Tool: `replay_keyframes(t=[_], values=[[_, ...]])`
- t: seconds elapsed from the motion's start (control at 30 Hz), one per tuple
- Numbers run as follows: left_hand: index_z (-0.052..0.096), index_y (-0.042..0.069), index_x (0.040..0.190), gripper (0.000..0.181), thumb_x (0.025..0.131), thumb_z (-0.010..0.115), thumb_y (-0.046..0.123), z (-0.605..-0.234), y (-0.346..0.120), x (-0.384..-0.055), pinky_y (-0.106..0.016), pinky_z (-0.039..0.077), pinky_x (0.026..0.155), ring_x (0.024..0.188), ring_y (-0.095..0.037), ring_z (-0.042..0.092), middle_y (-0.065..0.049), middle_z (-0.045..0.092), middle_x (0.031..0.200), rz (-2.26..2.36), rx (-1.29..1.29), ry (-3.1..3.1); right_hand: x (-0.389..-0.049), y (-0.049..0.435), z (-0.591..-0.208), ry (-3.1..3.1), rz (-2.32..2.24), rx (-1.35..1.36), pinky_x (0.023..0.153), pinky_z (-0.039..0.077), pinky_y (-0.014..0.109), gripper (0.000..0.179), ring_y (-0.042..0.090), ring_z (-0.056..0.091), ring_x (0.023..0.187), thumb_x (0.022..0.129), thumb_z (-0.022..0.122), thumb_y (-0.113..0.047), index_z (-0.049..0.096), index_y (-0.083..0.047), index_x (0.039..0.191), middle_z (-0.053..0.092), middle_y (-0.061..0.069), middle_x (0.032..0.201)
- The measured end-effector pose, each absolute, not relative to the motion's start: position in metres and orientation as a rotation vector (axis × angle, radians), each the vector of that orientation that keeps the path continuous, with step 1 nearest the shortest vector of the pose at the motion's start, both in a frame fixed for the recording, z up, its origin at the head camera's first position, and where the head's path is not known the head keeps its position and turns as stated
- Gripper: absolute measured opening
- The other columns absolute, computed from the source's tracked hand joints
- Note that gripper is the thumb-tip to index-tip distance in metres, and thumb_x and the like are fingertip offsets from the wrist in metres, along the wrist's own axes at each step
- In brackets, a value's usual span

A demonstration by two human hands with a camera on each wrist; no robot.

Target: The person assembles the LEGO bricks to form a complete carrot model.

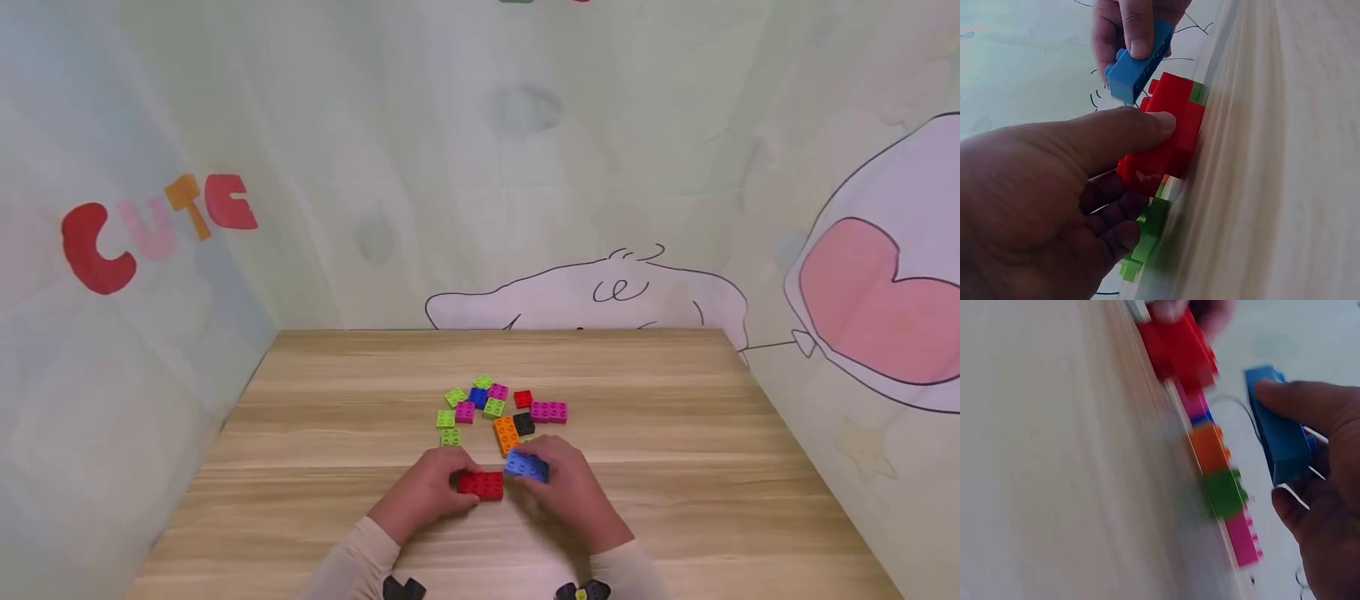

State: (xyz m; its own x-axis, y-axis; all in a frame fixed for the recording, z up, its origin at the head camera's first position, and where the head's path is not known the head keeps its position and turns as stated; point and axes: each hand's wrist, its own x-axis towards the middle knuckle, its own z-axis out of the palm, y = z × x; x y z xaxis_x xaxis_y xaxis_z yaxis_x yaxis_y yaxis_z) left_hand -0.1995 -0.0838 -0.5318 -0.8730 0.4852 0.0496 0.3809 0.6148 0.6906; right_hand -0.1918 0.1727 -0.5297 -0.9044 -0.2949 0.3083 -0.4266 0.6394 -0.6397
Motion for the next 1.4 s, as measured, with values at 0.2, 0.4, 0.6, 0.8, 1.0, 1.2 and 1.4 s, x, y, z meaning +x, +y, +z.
replay_keyframes(t=[0.2, 0.4, 0.6, 0.8, 1.0, 1.2, 1.4], values=[[0.078, 0.015, 0.11, 0.037, 0.077, 0.092, 0.022, -0.532, -0.083, -0.199, -0.033, 0.054, 0.093, 0.098, -0.008, 0.063, 0.009, 0.072, 0.102, 1.101, 0.753, 2.698, -0.187, 0.16, -0.53, -2.739, 1.17, 0.779, 0.095, 0.057, 0.038, 0.036, 0.013, 0.064, 0.107, 0.083, 0.088, -0.019, 0.078, -0.024, 0.118, 0.071, -0.008, 0.116], [0.079, 0.016, 0.107, 0.032, 0.078, 0.091, 0.022, -0.533, -0.084, -0.199, -0.034, 0.054, 0.094, 0.097, -0.007, 0.064, 0.01, 0.073, 0.101, 1.138, 0.735, 2.686, -0.187, 0.158, -0.532, -2.775, 1.186, 0.776, 0.095, 0.057, 0.039, 0.032, 0.014, 0.065, 0.108, 0.084, 0.087, -0.02, 0.079, -0.025, 0.115, 0.071, -0.01, 0.116], [0.08, 0.016, 0.107, 0.031, 0.078, 0.091, 0.021, -0.535, -0.084, -0.2, -0.033, 0.054, 0.092, 0.095, -0.006, 0.063, 0.012, 0.072, 0.099, 1.156, 0.739, 2.685, -0.188, 0.155, -0.535, -2.761, 1.183, 0.812, 0.093, 0.058, 0.036, 0.029, 0.012, 0.064, 0.107, 0.084, 0.088, -0.019, 0.08, -0.023, 0.112, 0.07, -0.012, 0.114], [0.08, 0.016, 0.106, 0.031, 0.078, 0.092, 0.02, -0.534, -0.083, -0.2, -0.032, 0.054, 0.091, 0.093, -0.005, 0.062, 0.013, 0.071, 0.097, 1.165, 0.743, 2.671, -0.189, 0.152, -0.533, -2.778, 1.156, 0.852, 0.092, 0.057, 0.035, 0.026, 0.011, 0.063, 0.104, 0.084, 0.088, -0.016, 0.081, -0.02, 0.109, 0.069, -0.011, 0.113], [0.079, 0.015, 0.105, 0.031, 0.077, 0.092, 0.02, -0.533, -0.082, -0.201, -0.032, 0.054, 0.09, 0.092, -0.004, 0.062, 0.013, 0.071, 0.096, 1.156, 0.749, 2.674, -0.189, 0.149, -0.528, -2.818, 1.158, 0.841, 0.092, 0.058, 0.034, 0.025, 0.01, 0.062, 0.102, 0.085, 0.087, -0.014, 0.081, -0.019, 0.108, 0.068, -0.012, 0.112], [0.079, 0.016, 0.106, 0.033, 0.076, 0.092, 0.021, -0.532, -0.081, -0.2, -0.035, 0.054, 0.093, 0.095, -0.007, 0.063, 0.013, 0.07, 0.097, 1.129, 0.718, 2.681, -0.187, 0.149, -0.531, -2.786, 1.201, 0.816, 0.092, 0.057, 0.035, 0.029, 0.011, 0.063, 0.102, 0.083, 0.087, -0.011, 0.078, -0.018, 0.11, 0.069, -0.01, 0.111], [0.078, 0.021, 0.107, 0.033, 0.077, 0.092, 0.028, -0.534, -0.083, -0.199, -0.036, 0.054, 0.093, 0.096, -0.006, 0.062, 0.016, 0.069, 0.099, 1.148, 0.674, 2.667, -0.184, 0.151, -0.535, -2.758, 1.178, 0.807, 0.096, 0.056, 0.041, 0.034, 0.015, 0.064, 0.109, 0.082, 0.088, -0.012, 0.077, -0.021, 0.113, 0.071, -0.006, 0.116]])
